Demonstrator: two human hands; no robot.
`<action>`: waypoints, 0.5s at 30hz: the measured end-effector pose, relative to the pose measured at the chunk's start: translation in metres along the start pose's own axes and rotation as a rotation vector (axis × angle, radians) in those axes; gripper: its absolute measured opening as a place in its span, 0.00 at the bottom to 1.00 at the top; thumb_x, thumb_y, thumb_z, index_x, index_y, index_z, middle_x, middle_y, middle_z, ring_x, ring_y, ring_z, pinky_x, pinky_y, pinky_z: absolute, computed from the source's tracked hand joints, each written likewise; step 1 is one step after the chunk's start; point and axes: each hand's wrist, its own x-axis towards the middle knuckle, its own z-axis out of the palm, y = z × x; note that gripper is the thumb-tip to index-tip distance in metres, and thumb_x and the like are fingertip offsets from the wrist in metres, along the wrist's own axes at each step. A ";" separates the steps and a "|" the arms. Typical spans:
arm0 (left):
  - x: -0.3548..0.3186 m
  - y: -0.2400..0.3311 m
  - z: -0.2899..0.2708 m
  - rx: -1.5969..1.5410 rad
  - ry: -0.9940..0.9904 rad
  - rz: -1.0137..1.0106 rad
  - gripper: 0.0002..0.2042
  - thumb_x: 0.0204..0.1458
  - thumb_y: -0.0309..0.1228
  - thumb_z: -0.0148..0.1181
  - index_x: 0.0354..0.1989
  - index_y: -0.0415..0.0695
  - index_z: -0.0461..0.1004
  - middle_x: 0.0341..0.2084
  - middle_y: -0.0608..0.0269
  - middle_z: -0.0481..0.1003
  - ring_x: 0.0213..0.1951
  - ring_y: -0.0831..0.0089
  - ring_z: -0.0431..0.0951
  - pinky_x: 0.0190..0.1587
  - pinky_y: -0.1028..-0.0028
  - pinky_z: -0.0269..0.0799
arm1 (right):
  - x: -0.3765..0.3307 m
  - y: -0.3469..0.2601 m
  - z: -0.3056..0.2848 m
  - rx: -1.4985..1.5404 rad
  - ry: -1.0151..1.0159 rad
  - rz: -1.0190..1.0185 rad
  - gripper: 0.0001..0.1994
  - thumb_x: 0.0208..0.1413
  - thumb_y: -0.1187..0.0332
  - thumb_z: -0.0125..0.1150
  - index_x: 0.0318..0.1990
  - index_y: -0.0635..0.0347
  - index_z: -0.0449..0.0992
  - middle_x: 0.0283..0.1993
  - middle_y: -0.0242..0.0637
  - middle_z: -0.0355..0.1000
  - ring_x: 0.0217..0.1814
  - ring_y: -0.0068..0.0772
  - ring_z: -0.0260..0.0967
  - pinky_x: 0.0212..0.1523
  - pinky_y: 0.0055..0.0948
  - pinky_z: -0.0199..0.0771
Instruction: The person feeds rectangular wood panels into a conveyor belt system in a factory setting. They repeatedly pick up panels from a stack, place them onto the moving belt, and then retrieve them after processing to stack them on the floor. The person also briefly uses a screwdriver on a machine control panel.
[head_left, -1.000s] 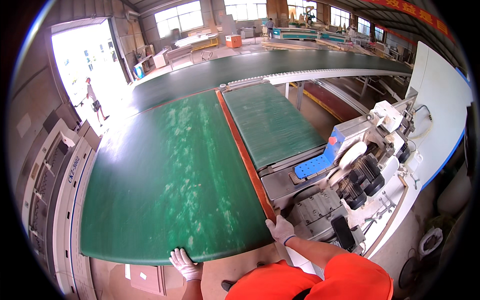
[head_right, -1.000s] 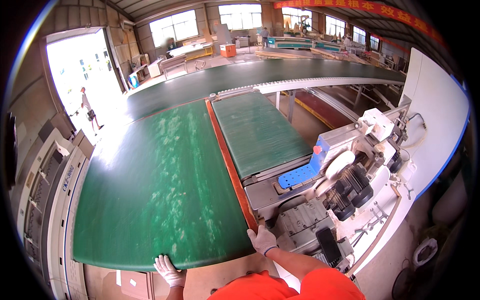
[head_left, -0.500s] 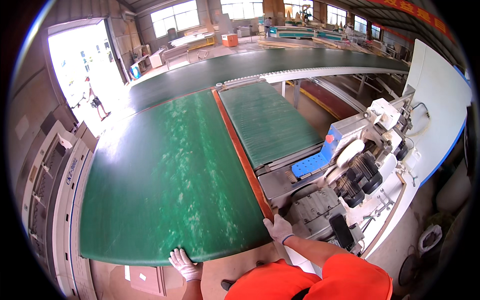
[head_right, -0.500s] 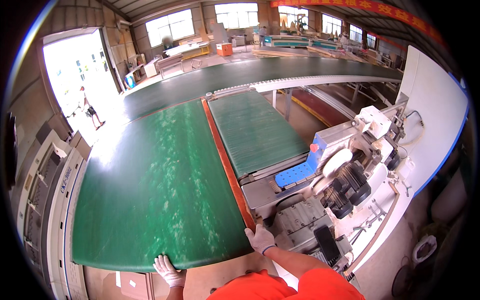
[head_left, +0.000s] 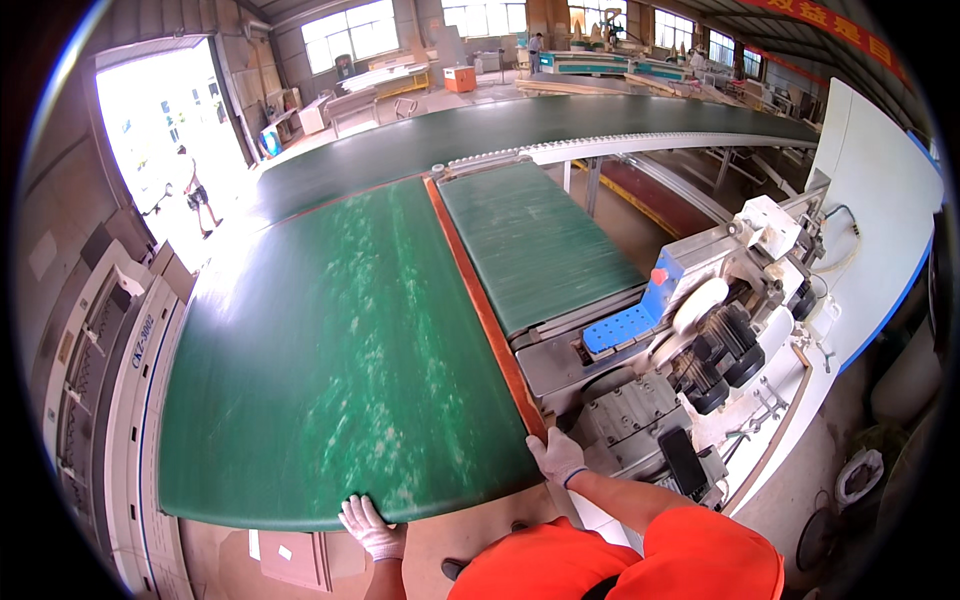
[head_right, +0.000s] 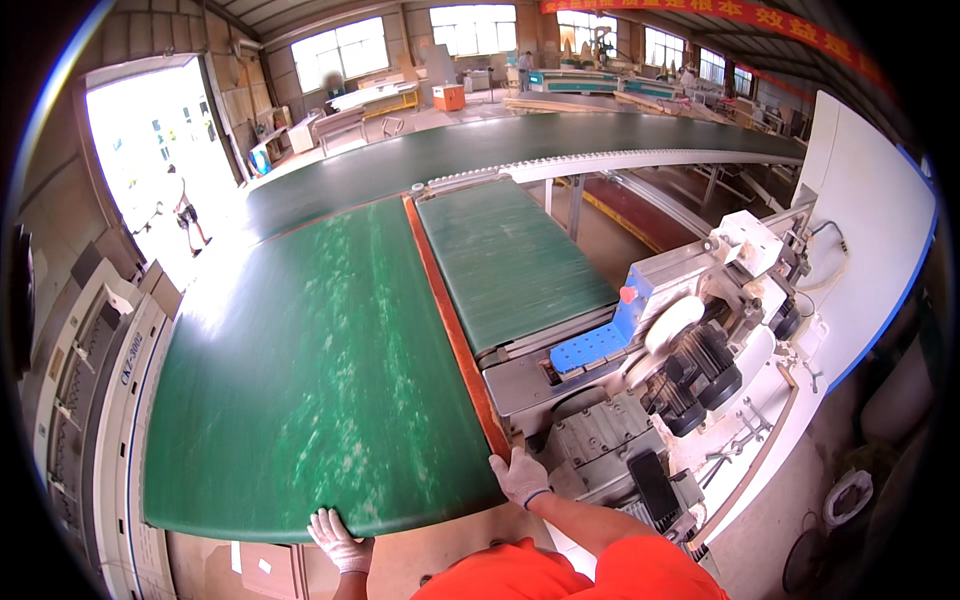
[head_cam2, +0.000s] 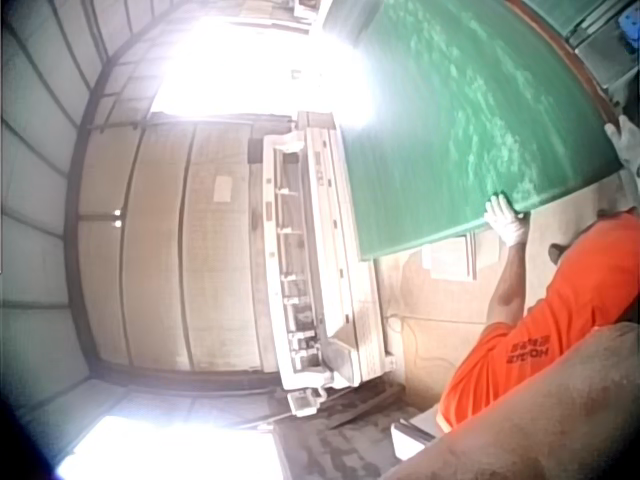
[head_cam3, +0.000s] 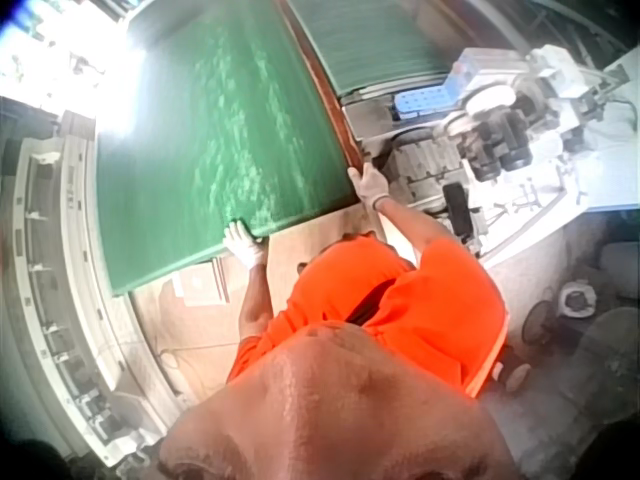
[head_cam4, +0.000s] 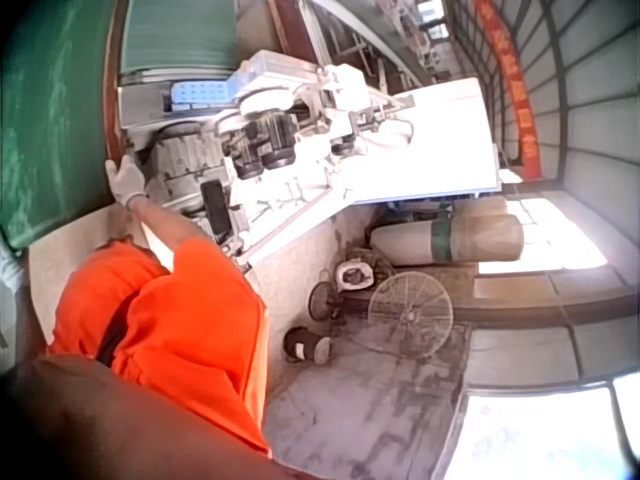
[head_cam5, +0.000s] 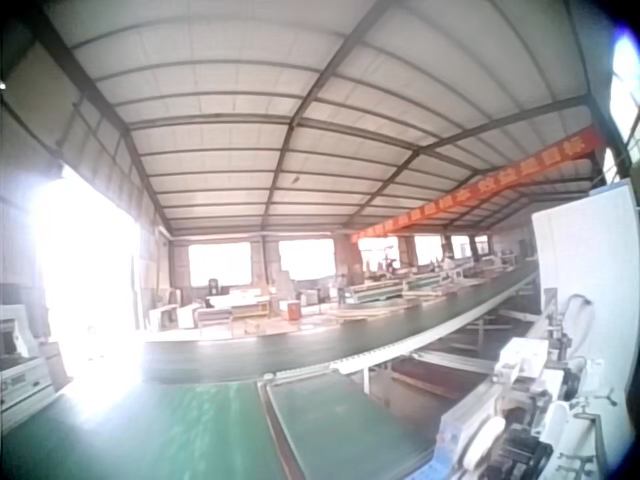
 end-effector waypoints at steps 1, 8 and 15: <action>0.000 0.000 0.000 0.003 -0.001 0.002 0.48 0.39 0.43 0.77 0.69 0.34 0.62 0.69 0.36 0.65 0.74 0.30 0.58 0.76 0.29 0.48 | 0.001 0.001 0.001 0.001 0.001 -0.002 0.32 0.69 0.37 0.53 0.43 0.66 0.73 0.38 0.64 0.79 0.44 0.70 0.79 0.48 0.60 0.78; 0.002 0.001 0.001 0.016 0.027 0.022 0.47 0.40 0.43 0.76 0.69 0.34 0.62 0.68 0.35 0.65 0.73 0.30 0.59 0.75 0.29 0.49 | 0.000 -0.001 -0.001 0.006 -0.006 0.004 0.32 0.69 0.37 0.53 0.43 0.66 0.73 0.38 0.64 0.79 0.45 0.70 0.79 0.48 0.61 0.77; 0.007 0.010 -0.007 -0.015 0.038 0.008 0.46 0.37 0.40 0.78 0.67 0.35 0.64 0.66 0.36 0.67 0.71 0.30 0.61 0.74 0.28 0.52 | 0.001 -0.002 -0.001 -0.009 -0.013 0.000 0.32 0.69 0.37 0.52 0.45 0.66 0.73 0.40 0.64 0.80 0.45 0.70 0.79 0.48 0.61 0.78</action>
